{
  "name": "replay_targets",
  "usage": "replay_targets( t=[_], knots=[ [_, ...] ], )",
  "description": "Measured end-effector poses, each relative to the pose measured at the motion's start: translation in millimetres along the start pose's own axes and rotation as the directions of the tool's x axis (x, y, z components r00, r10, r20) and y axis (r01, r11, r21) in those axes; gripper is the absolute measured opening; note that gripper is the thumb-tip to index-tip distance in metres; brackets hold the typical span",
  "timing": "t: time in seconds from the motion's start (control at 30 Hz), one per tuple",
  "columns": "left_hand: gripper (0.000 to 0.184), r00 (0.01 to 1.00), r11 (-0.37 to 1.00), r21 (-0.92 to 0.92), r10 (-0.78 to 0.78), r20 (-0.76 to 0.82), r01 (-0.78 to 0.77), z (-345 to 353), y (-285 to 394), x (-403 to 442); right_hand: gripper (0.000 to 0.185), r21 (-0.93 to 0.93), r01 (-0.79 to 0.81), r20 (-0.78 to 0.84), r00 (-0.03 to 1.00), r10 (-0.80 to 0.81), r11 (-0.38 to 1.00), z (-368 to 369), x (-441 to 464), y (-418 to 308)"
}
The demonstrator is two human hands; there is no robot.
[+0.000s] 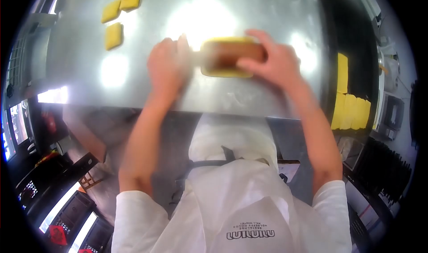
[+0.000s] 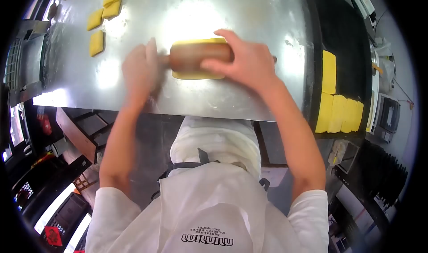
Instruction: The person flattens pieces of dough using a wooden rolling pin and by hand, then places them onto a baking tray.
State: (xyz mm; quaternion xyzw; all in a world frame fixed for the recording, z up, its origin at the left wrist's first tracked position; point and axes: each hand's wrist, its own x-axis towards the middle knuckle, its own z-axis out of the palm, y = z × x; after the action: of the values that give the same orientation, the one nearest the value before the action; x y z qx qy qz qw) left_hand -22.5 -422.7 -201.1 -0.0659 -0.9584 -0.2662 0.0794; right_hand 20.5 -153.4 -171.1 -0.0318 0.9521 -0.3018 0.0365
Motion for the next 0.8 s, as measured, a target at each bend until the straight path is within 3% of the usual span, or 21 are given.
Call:
replay_targets(
  t=[0.1,0.13,0.23,0.27,0.33,0.43,0.53,0.6,0.67,0.77,0.8],
  knots=[
    [0.028,0.986,0.937,-0.309,-0.156,0.055,0.165,-14,8,24,0.064,0.254,-0.200,-0.018,0.977,0.211,0.946,-10,26,15],
    [0.027,0.989,0.930,-0.344,-0.146,-0.024,0.129,-14,8,26,0.055,0.330,-0.193,-0.124,0.961,0.245,0.924,-6,27,29],
    [0.024,0.991,0.930,-0.366,-0.022,-0.132,-0.028,-2,9,4,0.044,0.594,-0.316,-0.180,0.844,0.505,0.740,-23,8,56],
    [0.023,0.988,0.932,-0.334,0.118,-0.095,-0.144,2,12,-3,0.043,0.532,-0.279,-0.274,0.837,0.474,0.800,-20,-4,64],
    [0.025,0.995,0.939,-0.344,0.030,0.096,0.005,10,30,-4,0.043,0.488,-0.250,-0.387,0.796,0.464,0.836,-19,-13,72],
    [0.028,0.998,0.957,-0.288,0.054,0.022,-0.045,24,34,-2,0.045,0.553,-0.318,-0.399,0.710,0.580,0.770,-27,-40,68],
    [0.033,0.924,0.962,-0.215,-0.078,0.375,0.169,17,37,10,0.046,0.584,-0.343,-0.387,0.679,0.624,0.735,-29,-64,65],
    [0.033,0.920,0.982,-0.152,-0.045,0.388,0.112,17,38,8,0.046,0.603,-0.319,-0.391,0.681,0.619,0.731,-26,-75,69],
    [0.029,0.975,0.986,-0.108,0.143,0.171,-0.126,23,34,-4,0.047,0.593,-0.315,-0.401,0.683,0.610,0.742,-26,-77,67],
    [0.026,0.966,0.884,-0.437,-0.058,0.252,0.167,14,54,-10,0.049,0.555,-0.360,-0.404,0.671,0.621,0.750,-32,-81,61],
    [0.025,0.975,0.892,-0.436,-0.020,0.223,0.118,7,63,-10,0.050,0.559,-0.372,-0.390,0.671,0.630,0.741,-32,-80,63]
  ],
)
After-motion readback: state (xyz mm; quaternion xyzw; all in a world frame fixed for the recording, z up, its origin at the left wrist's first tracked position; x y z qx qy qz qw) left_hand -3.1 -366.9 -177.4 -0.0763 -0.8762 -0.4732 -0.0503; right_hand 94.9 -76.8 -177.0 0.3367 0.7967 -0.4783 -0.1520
